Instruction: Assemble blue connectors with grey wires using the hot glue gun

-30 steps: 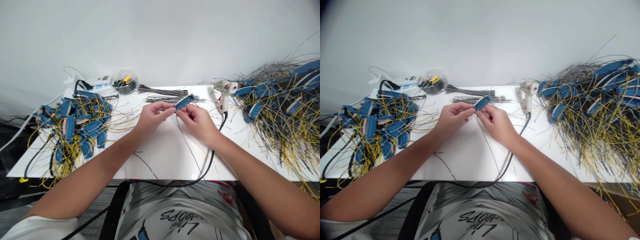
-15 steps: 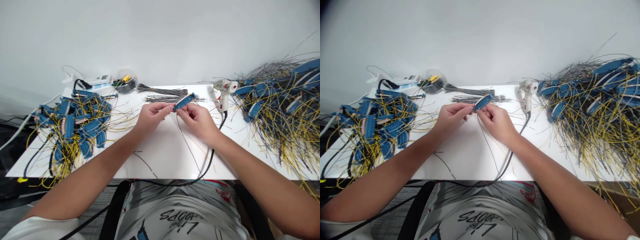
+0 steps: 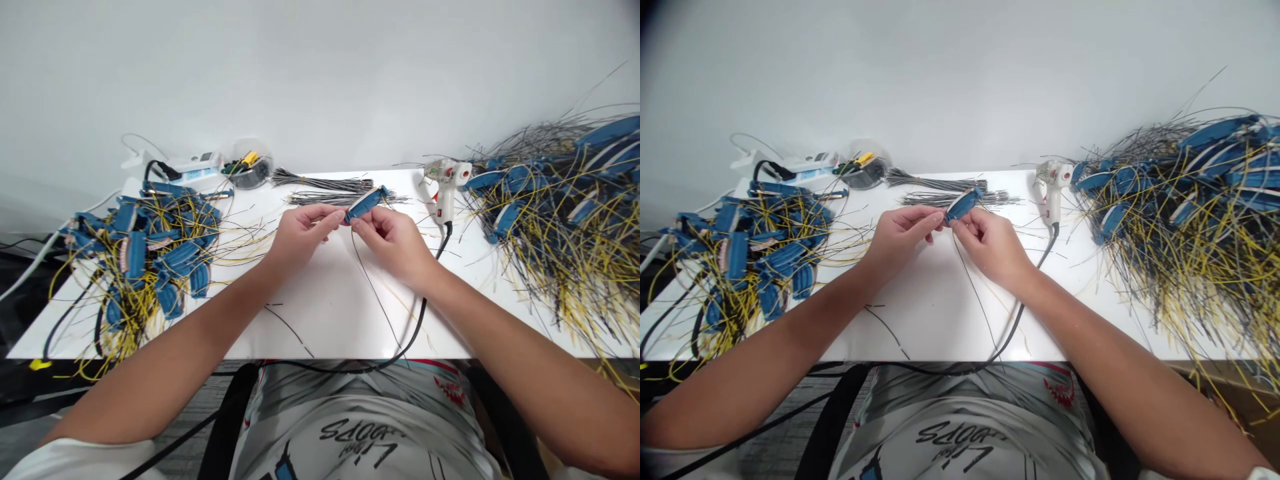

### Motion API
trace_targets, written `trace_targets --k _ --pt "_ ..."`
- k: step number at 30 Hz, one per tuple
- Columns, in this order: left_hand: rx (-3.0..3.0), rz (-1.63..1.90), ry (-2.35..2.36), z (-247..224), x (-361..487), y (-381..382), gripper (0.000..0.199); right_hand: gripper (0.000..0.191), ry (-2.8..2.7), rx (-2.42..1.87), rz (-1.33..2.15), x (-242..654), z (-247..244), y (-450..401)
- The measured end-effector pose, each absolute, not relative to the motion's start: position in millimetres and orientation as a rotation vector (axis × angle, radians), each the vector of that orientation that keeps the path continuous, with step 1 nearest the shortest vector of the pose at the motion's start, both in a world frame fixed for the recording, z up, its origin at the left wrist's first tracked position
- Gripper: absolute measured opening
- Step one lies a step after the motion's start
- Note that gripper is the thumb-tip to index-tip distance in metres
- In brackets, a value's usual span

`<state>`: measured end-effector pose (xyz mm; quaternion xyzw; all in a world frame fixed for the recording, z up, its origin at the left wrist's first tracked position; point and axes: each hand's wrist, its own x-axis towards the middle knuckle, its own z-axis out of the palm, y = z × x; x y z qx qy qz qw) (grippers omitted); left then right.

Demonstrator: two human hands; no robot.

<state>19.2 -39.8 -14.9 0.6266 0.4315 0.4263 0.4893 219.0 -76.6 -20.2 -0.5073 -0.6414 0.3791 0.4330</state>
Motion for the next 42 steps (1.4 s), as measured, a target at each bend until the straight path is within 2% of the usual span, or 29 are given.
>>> trace_targets --k 8,20,42 --pt "1.533 1.03 1.08 -16.3 20.4 -40.5 0.038 0.036 -1.574 -1.279 0.956 219.3 -21.9 -75.9" --pt "1.544 1.04 1.075 -18.4 21.4 -40.9 0.035 0.026 -1.498 -1.217 1.086 220.4 -24.1 -71.8" --pt "1.686 1.073 1.117 -21.5 19.6 -41.9 0.032 0.035 -1.443 -1.267 1.153 219.0 -24.4 -72.8"
